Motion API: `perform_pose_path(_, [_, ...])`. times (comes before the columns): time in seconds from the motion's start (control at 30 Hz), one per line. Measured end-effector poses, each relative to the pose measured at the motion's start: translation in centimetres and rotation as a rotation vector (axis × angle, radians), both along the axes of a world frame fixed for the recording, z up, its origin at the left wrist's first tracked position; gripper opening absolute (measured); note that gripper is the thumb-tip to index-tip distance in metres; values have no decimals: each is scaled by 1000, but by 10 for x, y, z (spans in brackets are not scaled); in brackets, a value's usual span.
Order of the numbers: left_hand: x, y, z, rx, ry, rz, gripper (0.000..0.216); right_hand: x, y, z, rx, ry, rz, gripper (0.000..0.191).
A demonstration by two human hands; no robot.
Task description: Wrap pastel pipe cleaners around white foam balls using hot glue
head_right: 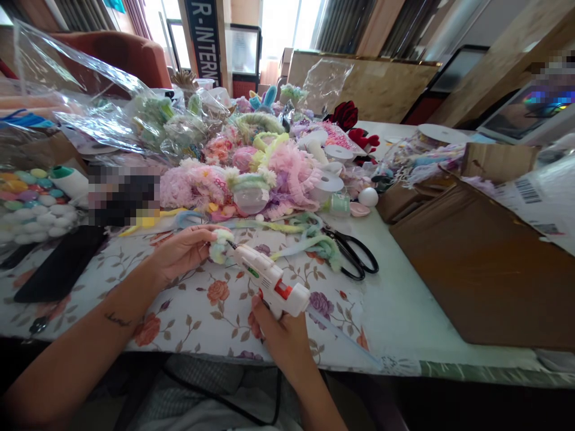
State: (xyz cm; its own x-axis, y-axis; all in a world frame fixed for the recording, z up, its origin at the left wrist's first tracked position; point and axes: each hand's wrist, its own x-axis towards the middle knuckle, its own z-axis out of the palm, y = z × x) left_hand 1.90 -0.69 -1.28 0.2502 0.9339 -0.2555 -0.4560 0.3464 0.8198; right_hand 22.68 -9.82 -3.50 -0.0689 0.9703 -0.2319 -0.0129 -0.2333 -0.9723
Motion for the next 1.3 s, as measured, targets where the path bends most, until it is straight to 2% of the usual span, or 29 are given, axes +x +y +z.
perform_pose_path(0.23, [0,1,1,-30,-45,43,17,1,2,-2,29,2,28,35])
perform_pose_path(0.33, [-1,2,4,-75,-93,156,12,0,1,-4,30,39,28,35])
perform_pose_path(0.47, [0,3,9,-112,-125,310,18,12,1,-2,47,139,-14,33])
perform_pose_path(0.57, [0,4,10,-114,-115,374,22,46,6,5,120,37,-188,32])
perform_pose_path(0.67, [2,2,12,-122,-97,366,22,100,20,15,191,-147,-414,33])
perform_pose_path(0.8, [4,-1,15,-124,-34,344,27,178,52,22,192,-603,-649,28])
perform_pose_path(0.9, [4,-1,13,-119,-3,319,26,214,77,19,141,-861,-608,23])
perform_pose_path(1.07, [-1,2,3,-57,63,276,19,223,103,8,153,-928,-542,21])
perform_pose_path(1.2, [-4,3,1,-29,73,242,16,221,101,9,144,-962,-499,22])
perform_pose_path(1.3, [-2,2,1,-8,67,206,11,222,81,19,127,-1071,-445,24])
